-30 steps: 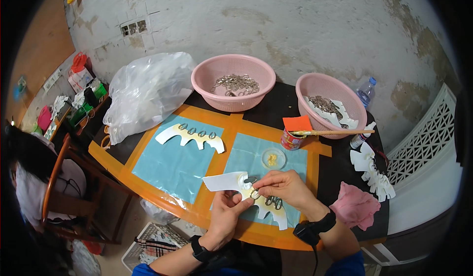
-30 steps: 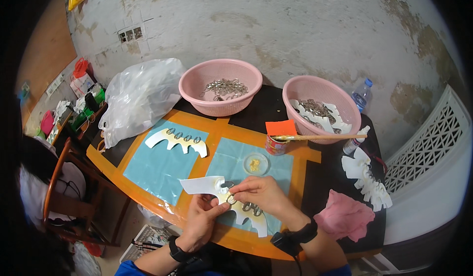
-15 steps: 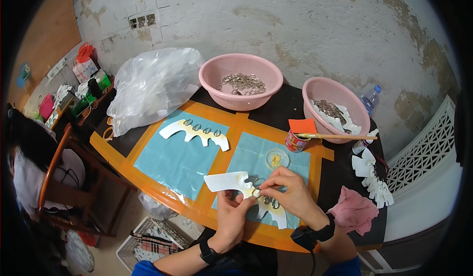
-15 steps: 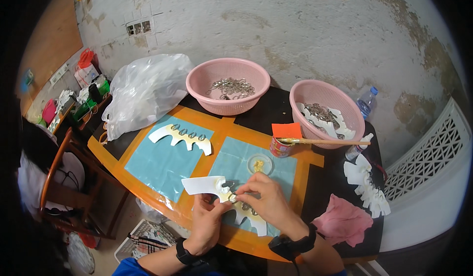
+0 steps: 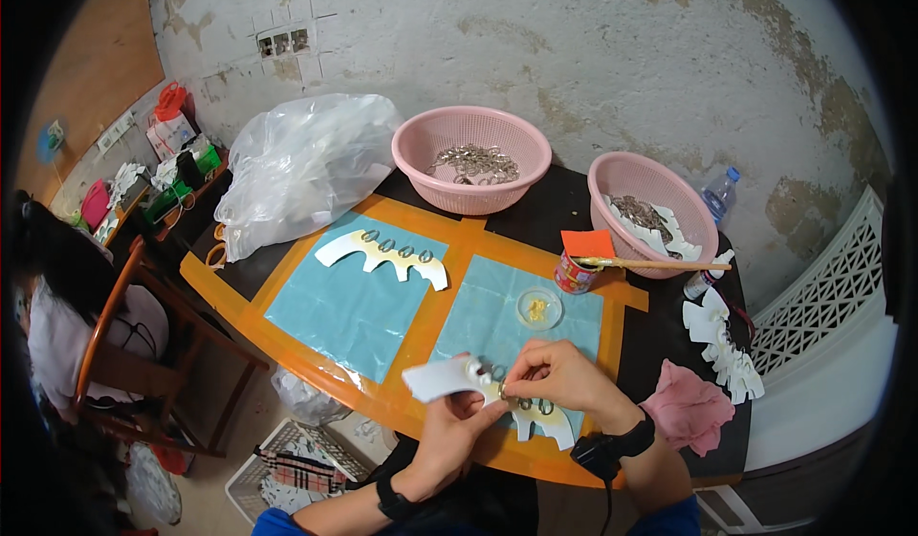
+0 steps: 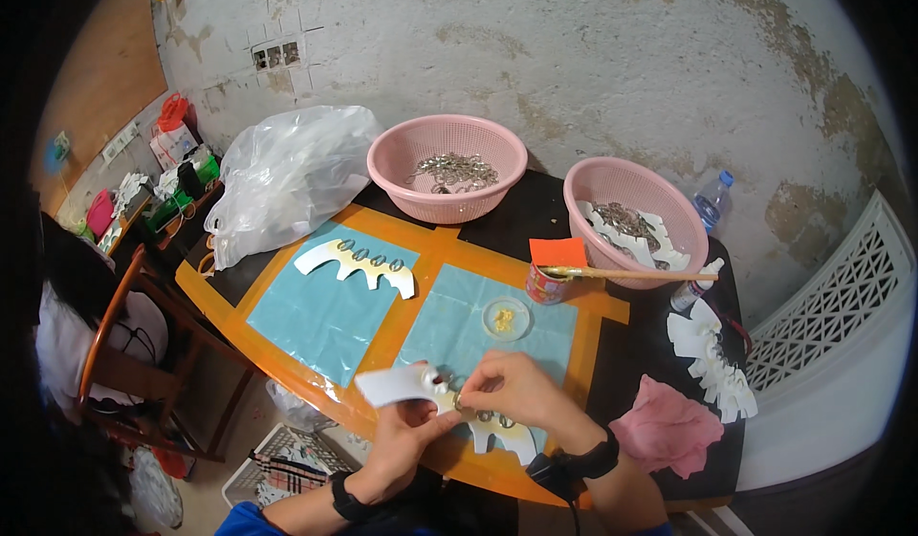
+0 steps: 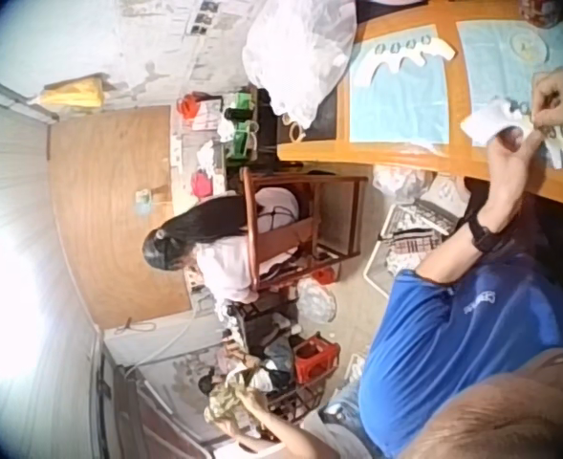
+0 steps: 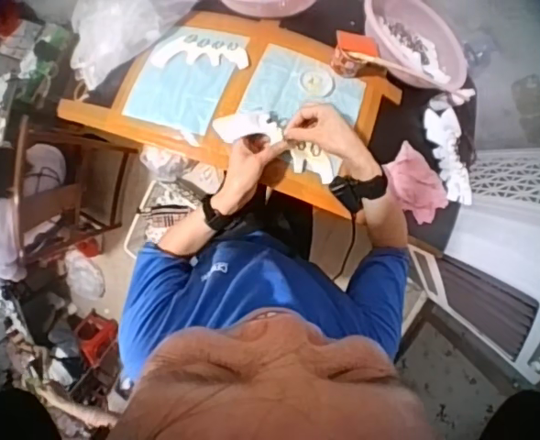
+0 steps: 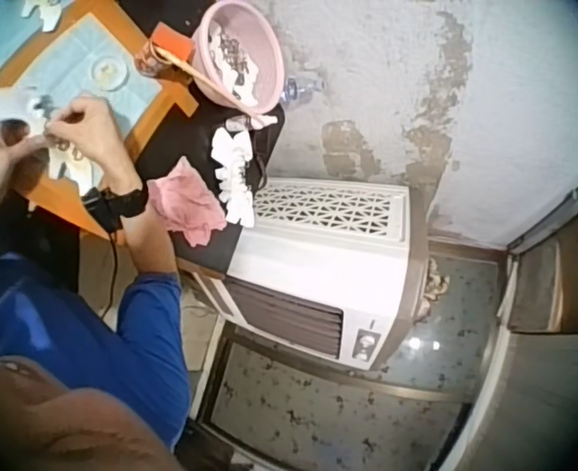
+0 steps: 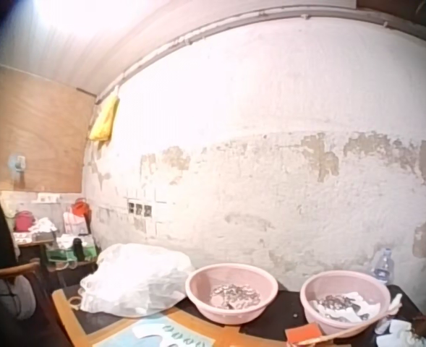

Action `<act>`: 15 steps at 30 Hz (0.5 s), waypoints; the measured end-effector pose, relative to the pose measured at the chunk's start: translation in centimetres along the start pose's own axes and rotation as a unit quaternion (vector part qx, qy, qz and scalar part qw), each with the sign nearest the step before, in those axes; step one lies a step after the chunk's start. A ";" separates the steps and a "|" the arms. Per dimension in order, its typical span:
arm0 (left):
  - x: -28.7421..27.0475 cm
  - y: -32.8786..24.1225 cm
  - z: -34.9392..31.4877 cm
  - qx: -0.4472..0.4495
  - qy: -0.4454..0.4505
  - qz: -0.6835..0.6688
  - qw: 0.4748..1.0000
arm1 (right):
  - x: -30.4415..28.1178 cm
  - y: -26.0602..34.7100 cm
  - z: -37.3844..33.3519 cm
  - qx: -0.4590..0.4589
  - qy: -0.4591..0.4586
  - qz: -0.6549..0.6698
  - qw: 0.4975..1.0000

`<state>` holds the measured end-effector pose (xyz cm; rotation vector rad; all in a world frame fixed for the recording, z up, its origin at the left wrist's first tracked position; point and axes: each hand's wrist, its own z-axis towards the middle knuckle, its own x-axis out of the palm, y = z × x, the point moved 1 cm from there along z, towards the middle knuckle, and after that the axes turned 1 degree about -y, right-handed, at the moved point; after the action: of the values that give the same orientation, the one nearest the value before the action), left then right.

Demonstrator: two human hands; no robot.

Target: The recorder is applying metal eyelets to pre-cut white shoe upper components using glue and manual positioning.

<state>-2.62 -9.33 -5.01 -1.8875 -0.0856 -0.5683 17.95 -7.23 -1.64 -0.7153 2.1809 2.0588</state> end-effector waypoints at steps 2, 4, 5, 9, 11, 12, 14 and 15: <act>-0.9 -0.6 -1.7 0.024 0.030 -0.020 0.999 | 0.0 0.4 -0.2 -0.011 0.060 0.006 0.998; -2.3 -0.6 -2.8 0.024 0.048 -0.024 0.998 | 0.9 0.8 -0.4 0.003 0.087 -0.003 0.996; -2.8 -0.7 -3.2 0.024 0.058 -0.026 0.998 | 1.3 0.9 -0.5 0.010 0.101 -0.007 0.995; -3.0 -0.9 -4.9 0.100 0.091 0.009 0.991 | 0.8 1.2 0.2 0.006 0.067 -0.107 0.992; -5.0 -1.4 -4.4 0.218 0.018 0.251 0.943 | 0.7 1.7 0.5 -0.014 0.069 -0.154 0.986; -6.1 -1.8 -4.5 0.270 -0.023 0.367 0.890 | 1.0 2.1 0.8 -0.039 0.075 -0.182 0.980; -5.5 -5.1 -3.5 0.359 -0.032 0.456 0.813 | 1.1 2.1 1.3 -0.058 0.092 -0.237 0.966; -5.0 -7.0 -3.0 0.401 -0.007 0.553 0.730 | 0.7 2.4 1.8 -0.059 0.106 -0.261 0.958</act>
<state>-10.30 -8.27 -0.26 -0.8052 0.6619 0.3153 15.91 -5.71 0.17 -1.4066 1.7010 1.9027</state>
